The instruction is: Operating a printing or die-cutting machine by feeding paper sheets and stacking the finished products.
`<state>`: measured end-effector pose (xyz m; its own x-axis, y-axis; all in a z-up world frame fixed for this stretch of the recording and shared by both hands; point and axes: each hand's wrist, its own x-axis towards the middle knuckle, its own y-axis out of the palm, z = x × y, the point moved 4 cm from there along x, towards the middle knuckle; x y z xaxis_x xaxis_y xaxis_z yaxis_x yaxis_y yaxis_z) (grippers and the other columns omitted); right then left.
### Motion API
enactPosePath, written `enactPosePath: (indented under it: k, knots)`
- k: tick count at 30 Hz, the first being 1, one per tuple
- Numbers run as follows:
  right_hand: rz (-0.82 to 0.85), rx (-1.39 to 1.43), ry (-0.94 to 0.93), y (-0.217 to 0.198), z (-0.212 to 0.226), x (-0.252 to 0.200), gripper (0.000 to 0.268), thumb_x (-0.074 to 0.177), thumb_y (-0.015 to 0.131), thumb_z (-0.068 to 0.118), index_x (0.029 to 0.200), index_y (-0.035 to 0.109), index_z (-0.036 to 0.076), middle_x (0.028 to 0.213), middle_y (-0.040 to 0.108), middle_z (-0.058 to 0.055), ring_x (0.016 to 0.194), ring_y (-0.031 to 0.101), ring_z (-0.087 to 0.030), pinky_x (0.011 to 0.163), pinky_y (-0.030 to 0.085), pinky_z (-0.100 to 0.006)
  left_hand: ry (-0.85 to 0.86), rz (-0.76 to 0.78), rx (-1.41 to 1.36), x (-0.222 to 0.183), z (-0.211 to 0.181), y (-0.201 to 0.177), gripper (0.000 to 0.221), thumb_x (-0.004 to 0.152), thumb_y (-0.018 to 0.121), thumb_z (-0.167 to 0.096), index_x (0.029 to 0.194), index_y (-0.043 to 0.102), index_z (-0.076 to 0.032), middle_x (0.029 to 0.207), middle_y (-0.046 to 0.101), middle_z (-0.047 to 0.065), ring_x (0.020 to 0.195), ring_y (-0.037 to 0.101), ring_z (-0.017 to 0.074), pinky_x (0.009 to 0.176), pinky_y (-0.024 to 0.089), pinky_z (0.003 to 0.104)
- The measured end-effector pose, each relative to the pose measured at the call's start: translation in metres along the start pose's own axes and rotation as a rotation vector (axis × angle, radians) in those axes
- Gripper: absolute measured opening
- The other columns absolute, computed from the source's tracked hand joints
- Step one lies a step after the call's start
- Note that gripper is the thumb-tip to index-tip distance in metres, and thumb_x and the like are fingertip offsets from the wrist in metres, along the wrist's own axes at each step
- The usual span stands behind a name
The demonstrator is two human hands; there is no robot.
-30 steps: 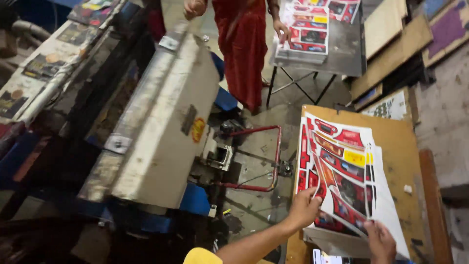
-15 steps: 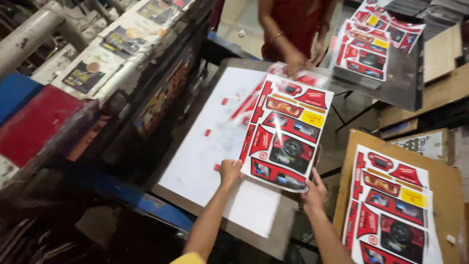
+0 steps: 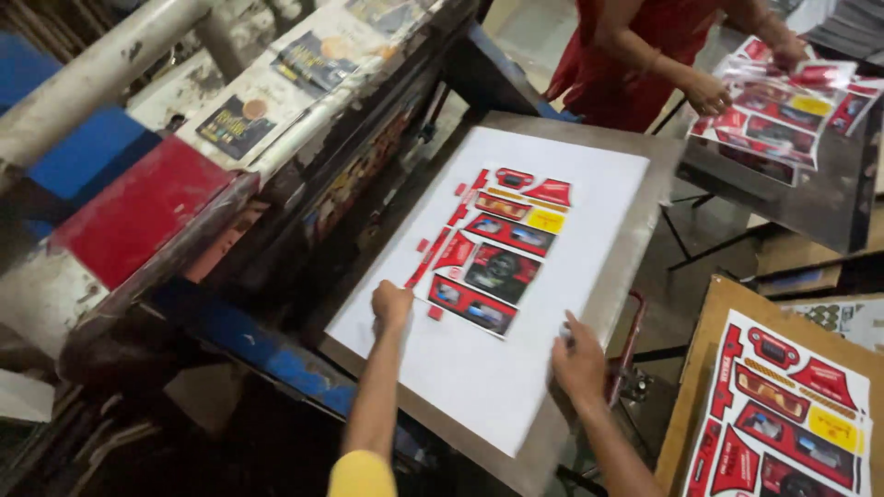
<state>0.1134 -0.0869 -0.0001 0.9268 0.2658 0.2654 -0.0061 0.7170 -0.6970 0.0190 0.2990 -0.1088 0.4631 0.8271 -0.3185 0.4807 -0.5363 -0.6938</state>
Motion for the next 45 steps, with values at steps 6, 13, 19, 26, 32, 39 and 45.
enactPosePath:
  k: [6,13,19,26,32,39,45]
  knots:
    - [-0.051,-0.299,0.169,-0.127,-0.091,-0.063,0.048,0.087,0.068,0.023,0.135,0.065,0.020,0.123,0.066,-0.010,0.098,0.067,-0.027,0.085,0.058,-0.041,0.469,0.015,-0.651,-0.212,-0.083,-0.083,0.017,0.093,0.063,-0.012,0.101,0.075,-0.003,0.088,0.077,0.010,0.065,0.069,0.0177,0.059,0.054,0.031]
    - [0.046,-0.865,0.311,-0.165,-0.270,-0.165,0.105,0.062,0.079,0.057,0.153,0.047,0.014,0.160,0.040,-0.022,0.142,0.043,-0.047,0.117,0.041,-0.056,0.127,0.958,-0.790,-0.398,-0.067,0.122,0.024,0.104,0.053,-0.019,0.110,0.073,-0.008,0.089,0.078,0.005,0.056,0.067,0.0089,0.050,0.052,0.024]
    - [0.284,-0.588,0.410,-0.186,-0.285,-0.164,0.090,0.069,0.079,0.056,0.146,0.056,0.016,0.161,0.038,-0.025,0.141,0.042,-0.050,0.114,0.043,-0.049,0.442,1.182,-0.176,-0.493,-0.069,0.201,0.025,0.099,0.066,-0.021,0.113,0.073,-0.001,0.080,0.071,0.004,0.053,0.057,0.0134,0.048,0.049,0.029]
    - [0.265,-0.319,0.445,-0.202,-0.295,-0.164,0.077,0.070,0.079,0.051,0.138,0.066,0.017,0.156,0.043,-0.027,0.141,0.049,-0.042,0.113,0.044,-0.046,0.568,1.028,-0.438,-0.537,-0.054,0.322,0.027,0.091,0.065,-0.006,0.116,0.072,0.000,0.097,0.076,0.005,0.083,0.071,0.0100,0.073,0.059,0.027]
    - [0.142,-0.016,0.409,-0.247,-0.308,-0.177,0.074,0.077,0.079,0.046,0.139,0.063,0.009,0.145,0.059,-0.023,0.135,0.058,-0.032,0.110,0.046,-0.041,-0.030,1.068,-0.453,-0.546,-0.085,0.388,0.019,0.093,0.073,-0.010,0.109,0.069,-0.001,0.084,0.067,0.005,0.070,0.064,0.0195,0.056,0.051,0.033]
    - [-0.126,-0.134,0.478,-0.334,-0.428,-0.254,0.063,0.084,0.079,0.044,0.127,0.068,-0.002,0.116,0.073,-0.021,0.107,0.070,-0.030,0.094,0.053,-0.040,0.520,1.028,-0.596,-0.559,-0.210,0.273,0.019,0.095,0.060,-0.007,0.114,0.062,-0.005,0.079,0.063,0.007,0.066,0.061,0.0158,0.058,0.053,0.036]
    - [-0.032,0.648,1.043,-0.246,-0.456,-0.270,0.049,0.094,0.061,0.039,0.138,0.064,0.019,0.113,0.070,-0.008,0.076,0.066,-0.026,0.062,0.046,-0.041,0.738,0.965,-0.751,-0.497,-0.214,0.210,0.025,0.096,0.062,-0.010,0.120,0.063,-0.002,0.091,0.066,0.004,0.083,0.060,0.0128,0.077,0.052,0.033]
